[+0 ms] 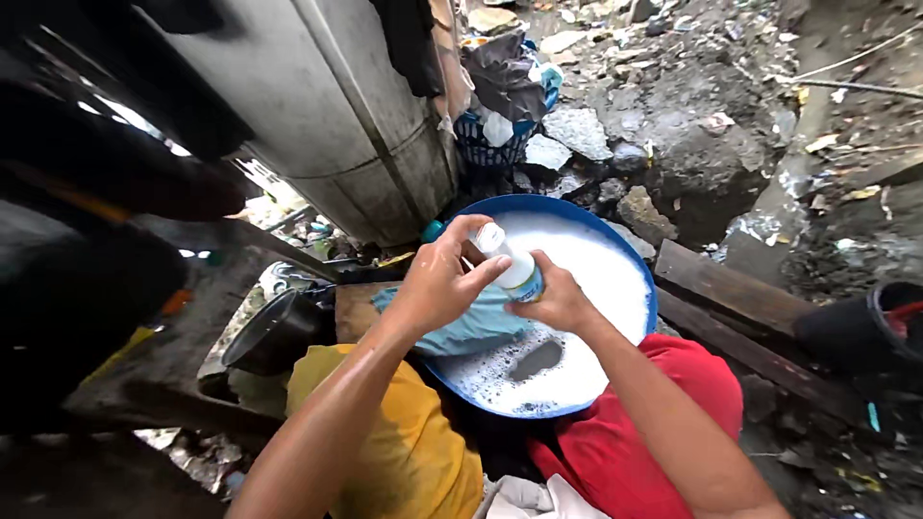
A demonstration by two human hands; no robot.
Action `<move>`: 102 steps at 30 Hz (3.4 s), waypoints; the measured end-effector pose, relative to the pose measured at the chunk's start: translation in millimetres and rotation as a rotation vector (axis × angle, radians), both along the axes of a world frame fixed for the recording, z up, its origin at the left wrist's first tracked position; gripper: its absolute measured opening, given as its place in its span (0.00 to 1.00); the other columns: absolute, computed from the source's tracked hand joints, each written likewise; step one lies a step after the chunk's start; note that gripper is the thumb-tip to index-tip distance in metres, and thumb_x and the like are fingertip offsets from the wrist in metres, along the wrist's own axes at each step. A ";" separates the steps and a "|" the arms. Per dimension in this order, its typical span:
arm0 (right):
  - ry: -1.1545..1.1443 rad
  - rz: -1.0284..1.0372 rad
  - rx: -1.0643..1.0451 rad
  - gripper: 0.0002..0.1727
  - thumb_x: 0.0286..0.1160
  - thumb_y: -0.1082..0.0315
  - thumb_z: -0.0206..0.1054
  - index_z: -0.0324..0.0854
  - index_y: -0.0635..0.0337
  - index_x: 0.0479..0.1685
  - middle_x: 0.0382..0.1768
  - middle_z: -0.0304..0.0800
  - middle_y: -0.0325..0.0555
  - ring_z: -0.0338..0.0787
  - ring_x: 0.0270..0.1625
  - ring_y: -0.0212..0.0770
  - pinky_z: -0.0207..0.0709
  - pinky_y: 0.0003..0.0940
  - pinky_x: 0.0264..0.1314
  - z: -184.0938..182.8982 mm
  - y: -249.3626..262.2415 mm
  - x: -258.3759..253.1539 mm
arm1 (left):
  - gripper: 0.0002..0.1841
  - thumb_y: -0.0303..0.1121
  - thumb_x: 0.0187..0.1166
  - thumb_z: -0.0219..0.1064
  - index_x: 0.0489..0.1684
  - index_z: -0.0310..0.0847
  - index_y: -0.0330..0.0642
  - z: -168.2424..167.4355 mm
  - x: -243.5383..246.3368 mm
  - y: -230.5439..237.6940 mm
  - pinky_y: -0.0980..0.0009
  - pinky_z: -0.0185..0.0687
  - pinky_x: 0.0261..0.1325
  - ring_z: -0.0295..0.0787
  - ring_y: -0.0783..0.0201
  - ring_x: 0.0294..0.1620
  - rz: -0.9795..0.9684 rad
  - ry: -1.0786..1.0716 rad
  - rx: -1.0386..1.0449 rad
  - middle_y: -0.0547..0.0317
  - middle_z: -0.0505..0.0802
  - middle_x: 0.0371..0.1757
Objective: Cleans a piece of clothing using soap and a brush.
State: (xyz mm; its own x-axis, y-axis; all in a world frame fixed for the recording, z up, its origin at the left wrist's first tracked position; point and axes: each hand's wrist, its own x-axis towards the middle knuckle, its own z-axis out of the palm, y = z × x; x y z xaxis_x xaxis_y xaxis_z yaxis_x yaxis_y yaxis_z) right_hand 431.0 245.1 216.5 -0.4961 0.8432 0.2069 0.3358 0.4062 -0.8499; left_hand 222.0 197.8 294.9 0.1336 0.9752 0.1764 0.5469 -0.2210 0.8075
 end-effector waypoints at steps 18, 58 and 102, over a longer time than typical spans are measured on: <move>-0.956 0.062 0.141 0.28 0.54 0.73 0.80 0.87 0.59 0.62 0.54 0.89 0.61 0.86 0.60 0.65 0.74 0.65 0.53 -33.7 48.4 -32.9 | 0.27 0.48 0.86 0.65 0.79 0.74 0.41 -68.5 -112.3 14.3 0.31 0.74 0.68 0.88 0.38 0.62 0.144 0.463 -0.658 0.40 0.90 0.62; -1.045 -0.164 0.111 0.26 0.58 0.78 0.76 0.86 0.65 0.63 0.62 0.87 0.64 0.83 0.67 0.68 0.72 0.69 0.60 -55.9 70.9 -38.5 | 0.28 0.48 0.87 0.64 0.80 0.73 0.41 -69.1 -91.0 25.4 0.30 0.71 0.71 0.84 0.36 0.67 0.084 0.504 -0.670 0.38 0.87 0.68; -1.184 -0.182 0.026 0.23 0.60 0.76 0.76 0.86 0.66 0.61 0.64 0.86 0.64 0.81 0.70 0.67 0.72 0.69 0.62 -54.6 74.2 -33.8 | 0.29 0.49 0.87 0.63 0.81 0.72 0.40 -70.2 -93.5 28.0 0.33 0.70 0.74 0.83 0.37 0.71 0.037 0.516 -0.675 0.38 0.86 0.71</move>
State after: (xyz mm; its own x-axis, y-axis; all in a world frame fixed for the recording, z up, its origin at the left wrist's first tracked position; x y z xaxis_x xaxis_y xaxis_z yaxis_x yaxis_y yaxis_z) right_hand 397.2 319.3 161.9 -0.2634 0.9232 -0.2798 0.9583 0.2837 0.0340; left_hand 128.6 225.8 224.6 0.0038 0.8549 -0.5188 0.8802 0.2434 0.4075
